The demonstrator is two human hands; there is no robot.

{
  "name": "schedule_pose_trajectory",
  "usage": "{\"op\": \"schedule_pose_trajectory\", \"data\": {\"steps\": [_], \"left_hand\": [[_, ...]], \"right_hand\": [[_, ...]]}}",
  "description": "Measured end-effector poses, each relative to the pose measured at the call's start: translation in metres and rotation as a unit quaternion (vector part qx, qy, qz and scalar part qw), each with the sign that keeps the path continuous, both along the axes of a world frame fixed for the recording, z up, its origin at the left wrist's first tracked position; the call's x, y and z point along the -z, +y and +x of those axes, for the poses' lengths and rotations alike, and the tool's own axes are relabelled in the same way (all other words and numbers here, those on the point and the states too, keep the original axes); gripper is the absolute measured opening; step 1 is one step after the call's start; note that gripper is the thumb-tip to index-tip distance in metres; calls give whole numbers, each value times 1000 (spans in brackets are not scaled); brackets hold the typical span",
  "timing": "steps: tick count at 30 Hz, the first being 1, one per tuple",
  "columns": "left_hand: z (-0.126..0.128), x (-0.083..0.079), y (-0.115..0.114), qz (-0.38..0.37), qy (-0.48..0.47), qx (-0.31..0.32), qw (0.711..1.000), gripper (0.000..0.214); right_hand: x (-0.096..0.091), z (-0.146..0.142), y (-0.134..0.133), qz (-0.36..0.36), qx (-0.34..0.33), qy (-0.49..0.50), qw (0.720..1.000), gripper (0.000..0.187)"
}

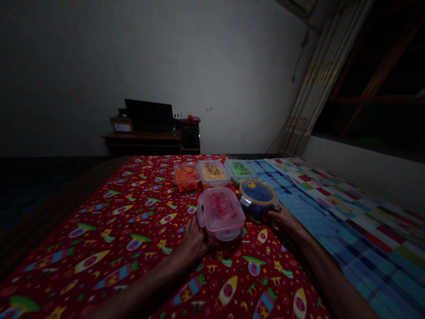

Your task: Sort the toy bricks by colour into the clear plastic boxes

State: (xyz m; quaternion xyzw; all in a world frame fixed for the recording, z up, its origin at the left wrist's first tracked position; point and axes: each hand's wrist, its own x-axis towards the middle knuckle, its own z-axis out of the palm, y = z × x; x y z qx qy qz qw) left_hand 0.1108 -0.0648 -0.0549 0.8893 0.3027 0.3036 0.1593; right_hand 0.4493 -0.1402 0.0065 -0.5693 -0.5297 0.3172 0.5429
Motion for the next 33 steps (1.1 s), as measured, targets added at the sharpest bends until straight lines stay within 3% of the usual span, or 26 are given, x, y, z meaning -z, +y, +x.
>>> {"op": "schedule_pose_trajectory", "data": {"steps": [5, 10, 17, 24, 33], "left_hand": [[15, 0, -2, 52, 11, -58, 997, 74], [21, 11, -1, 106, 55, -114, 986, 57], [25, 8, 3, 183, 46, -85, 978, 41], [23, -3, -1, 138, 5, -76, 988, 47], [6, 19, -10, 137, 42, -59, 988, 54]], "right_hand": [[6, 5, 11, -50, 64, -2, 997, 50], [8, 8, 27, -62, 79, -9, 995, 50], [8, 4, 32, -63, 102, -15, 993, 45], [13, 3, 29, -54, 94, -59, 992, 49], [10, -10, 3, -46, 125, -194, 972, 48]]}}
